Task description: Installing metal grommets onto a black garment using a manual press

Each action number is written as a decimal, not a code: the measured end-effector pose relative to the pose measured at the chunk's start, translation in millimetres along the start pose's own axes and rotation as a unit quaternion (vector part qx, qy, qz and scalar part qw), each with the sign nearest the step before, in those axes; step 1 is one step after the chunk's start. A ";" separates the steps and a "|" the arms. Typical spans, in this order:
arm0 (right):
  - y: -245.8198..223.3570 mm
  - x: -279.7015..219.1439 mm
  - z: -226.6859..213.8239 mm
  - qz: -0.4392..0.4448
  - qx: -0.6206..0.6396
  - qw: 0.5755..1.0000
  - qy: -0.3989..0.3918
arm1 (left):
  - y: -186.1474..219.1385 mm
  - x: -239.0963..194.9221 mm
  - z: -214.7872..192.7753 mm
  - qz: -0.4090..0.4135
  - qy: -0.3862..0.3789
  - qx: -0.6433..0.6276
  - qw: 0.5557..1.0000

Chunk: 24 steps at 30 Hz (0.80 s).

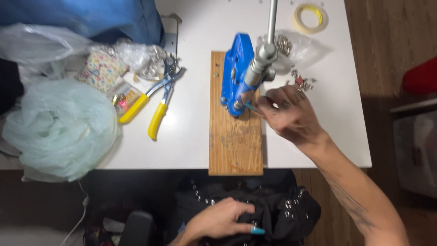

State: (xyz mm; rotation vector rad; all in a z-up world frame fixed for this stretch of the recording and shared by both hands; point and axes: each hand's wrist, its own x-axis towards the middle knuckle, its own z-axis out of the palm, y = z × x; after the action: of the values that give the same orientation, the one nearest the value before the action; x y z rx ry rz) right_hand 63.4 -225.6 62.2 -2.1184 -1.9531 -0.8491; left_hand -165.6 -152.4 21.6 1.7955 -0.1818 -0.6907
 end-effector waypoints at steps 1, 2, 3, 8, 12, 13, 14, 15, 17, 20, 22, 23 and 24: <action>-5.0 -3.1 8.3 0.005 0.006 1.000 0.000 | 4.0 -1.0 -1.4 -0.037 -0.015 -0.003 0.999; -7.6 -2.7 18.5 0.008 0.008 1.000 0.007 | 6.8 -0.6 -7.1 -0.073 -0.025 0.001 0.997; -14.1 1.0 14.2 0.009 0.008 1.000 0.006 | 4.6 -2.3 0.6 -0.073 -0.026 0.000 0.997; -27.4 16.4 11.2 0.013 0.026 0.993 0.111 | 10.9 -6.9 -3.0 -0.063 -0.019 0.010 0.998; -28.2 18.6 10.0 0.034 0.131 0.986 0.093 | 7.7 -7.5 -1.0 -0.042 -0.009 0.013 0.999; -28.6 20.0 7.2 0.029 0.122 0.987 0.098 | 8.0 -7.7 -0.6 -0.044 -0.010 0.012 0.999; -28.9 20.8 4.0 0.024 0.113 0.988 0.104 | 8.2 -7.6 -0.1 -0.045 -0.012 0.013 0.999; -27.3 19.6 4.1 0.024 0.109 0.988 0.106 | 7.6 -6.7 -0.9 -0.043 -0.012 0.017 0.999; -27.5 14.8 3.9 0.057 0.136 0.982 0.116 | 6.8 -6.7 2.1 -0.041 -0.007 0.006 0.999; -22.4 -7.5 20.6 0.114 0.203 0.966 0.115 | 4.1 -6.1 5.0 -0.034 -0.003 0.012 0.999; -26.4 -3.9 1.6 0.121 0.183 0.968 0.123 | 9.1 -7.9 4.3 -0.036 -0.004 0.017 0.999; -28.4 -1.8 -8.0 0.128 0.163 0.970 0.130 | 11.9 -9.1 3.7 -0.038 -0.005 0.021 0.999; -33.0 -1.7 -22.2 0.129 0.161 0.969 0.133 | 18.2 -12.6 2.6 -0.038 -0.005 0.025 0.999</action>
State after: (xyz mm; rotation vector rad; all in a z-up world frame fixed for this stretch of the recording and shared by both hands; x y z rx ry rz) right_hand 25.2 -232.5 70.9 -1.9010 -1.5233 -0.6722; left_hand -173.3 -155.1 42.4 1.8540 -0.1391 -0.7550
